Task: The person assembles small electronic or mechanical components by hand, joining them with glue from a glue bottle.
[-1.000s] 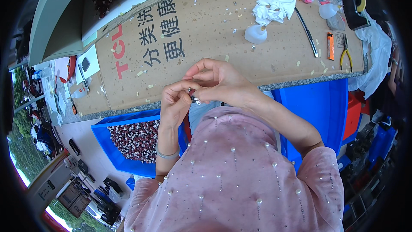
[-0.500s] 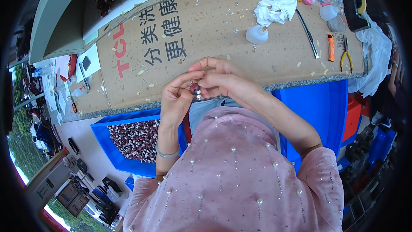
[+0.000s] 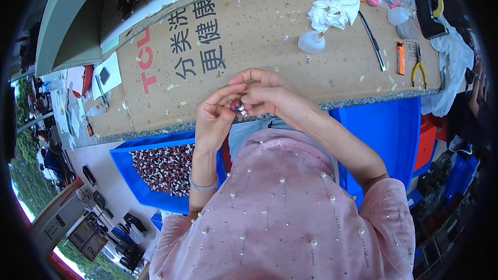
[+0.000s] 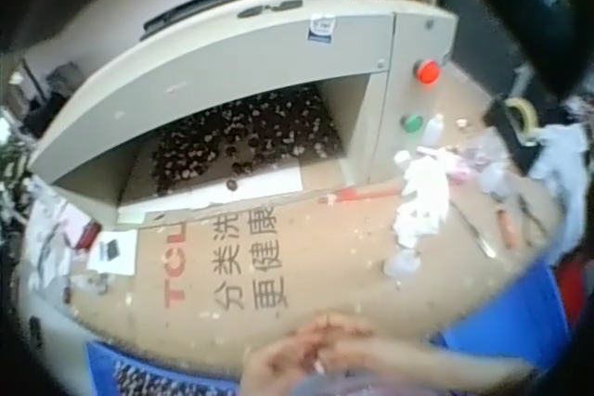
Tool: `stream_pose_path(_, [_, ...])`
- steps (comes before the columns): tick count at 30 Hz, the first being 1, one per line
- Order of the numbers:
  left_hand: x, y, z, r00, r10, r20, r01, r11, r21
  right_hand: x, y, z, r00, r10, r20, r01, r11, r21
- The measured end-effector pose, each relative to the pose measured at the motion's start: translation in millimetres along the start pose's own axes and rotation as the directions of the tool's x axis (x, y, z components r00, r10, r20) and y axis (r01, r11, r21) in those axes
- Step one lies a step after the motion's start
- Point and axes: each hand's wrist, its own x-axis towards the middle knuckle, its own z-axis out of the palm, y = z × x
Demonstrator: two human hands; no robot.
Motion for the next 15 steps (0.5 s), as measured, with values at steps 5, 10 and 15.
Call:
stream_pose_path(5, [0.5,-0.7,0.2,1.000,0.024,0.003,-0.024,0.999,-0.021,-0.1,-1.1,-0.2,1.000,-0.008,0.004,0.008,1.000,0.014])
stream_pose_path(10, [-1.0,-4.9,-2.4,0.999,0.036,-0.007,-0.036,0.999,0.009,1.6,0.6,-2.0,0.999,-0.021,0.044,0.019,0.998,0.058])
stream_pose_path(15, [-2.0,-3.3,0.1,0.999,0.029,-0.021,-0.028,0.999,0.038,1.7,-1.0,-5.2,0.996,-0.063,0.057,0.073,0.981,-0.181])
